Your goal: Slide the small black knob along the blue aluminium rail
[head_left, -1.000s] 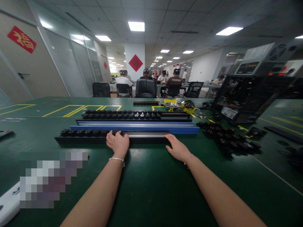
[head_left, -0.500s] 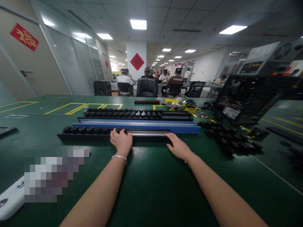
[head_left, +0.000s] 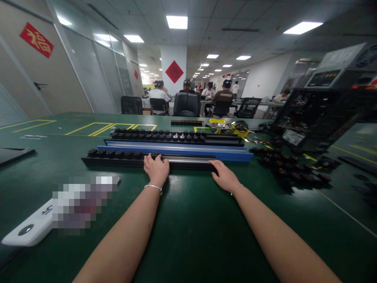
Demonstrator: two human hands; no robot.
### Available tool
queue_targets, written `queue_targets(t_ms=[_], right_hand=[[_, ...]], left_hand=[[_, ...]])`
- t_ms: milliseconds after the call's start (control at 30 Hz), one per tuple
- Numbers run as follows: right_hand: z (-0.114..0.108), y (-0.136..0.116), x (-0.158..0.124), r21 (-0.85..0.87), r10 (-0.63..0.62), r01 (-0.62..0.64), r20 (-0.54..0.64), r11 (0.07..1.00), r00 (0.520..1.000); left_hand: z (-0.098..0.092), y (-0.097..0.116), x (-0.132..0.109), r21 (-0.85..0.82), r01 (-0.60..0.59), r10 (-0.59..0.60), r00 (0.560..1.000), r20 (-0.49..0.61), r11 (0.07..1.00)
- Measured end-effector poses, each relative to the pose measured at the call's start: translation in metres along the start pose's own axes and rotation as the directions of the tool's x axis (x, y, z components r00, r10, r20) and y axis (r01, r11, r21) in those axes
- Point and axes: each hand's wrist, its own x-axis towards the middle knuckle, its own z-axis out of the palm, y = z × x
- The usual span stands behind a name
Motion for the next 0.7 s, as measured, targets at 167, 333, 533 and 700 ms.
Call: queue_targets(t_ms=[167, 333, 533, 700], right_hand=[[0.0009, 0.0007, 0.0003, -0.012, -0.002, 0.002, -0.009, 1.0, 1.0], [0.002, 0.0033, 0.0008, -0.008, -0.019, 0.019, -0.016, 1.0, 1.0], [0.0006, 0.0026, 0.0009, -0.006, -0.018, 0.018, -0.006, 1.0, 1.0], [-0.0017, 0.001, 0.0004, -0.005, -0.012, 0.012, 0.003, 1.0, 1.0]], left_hand=[[0.0006, 0.0006, -0.0002, 0.001, 0.001, -0.001, 1.0, -0.008, 1.0], [0.0021, 0.0004, 0.0003, 0.001, 0.007, -0.007, 1.0, -0.014, 1.0], [0.0024, 0.002, -0.0013, -0.006, -0.01, 0.01, 0.999, -0.034, 1.0], [0.0022, 0.0049, -0.0036, -0.008, -0.034, 0.034, 0.999, -0.032, 0.999]])
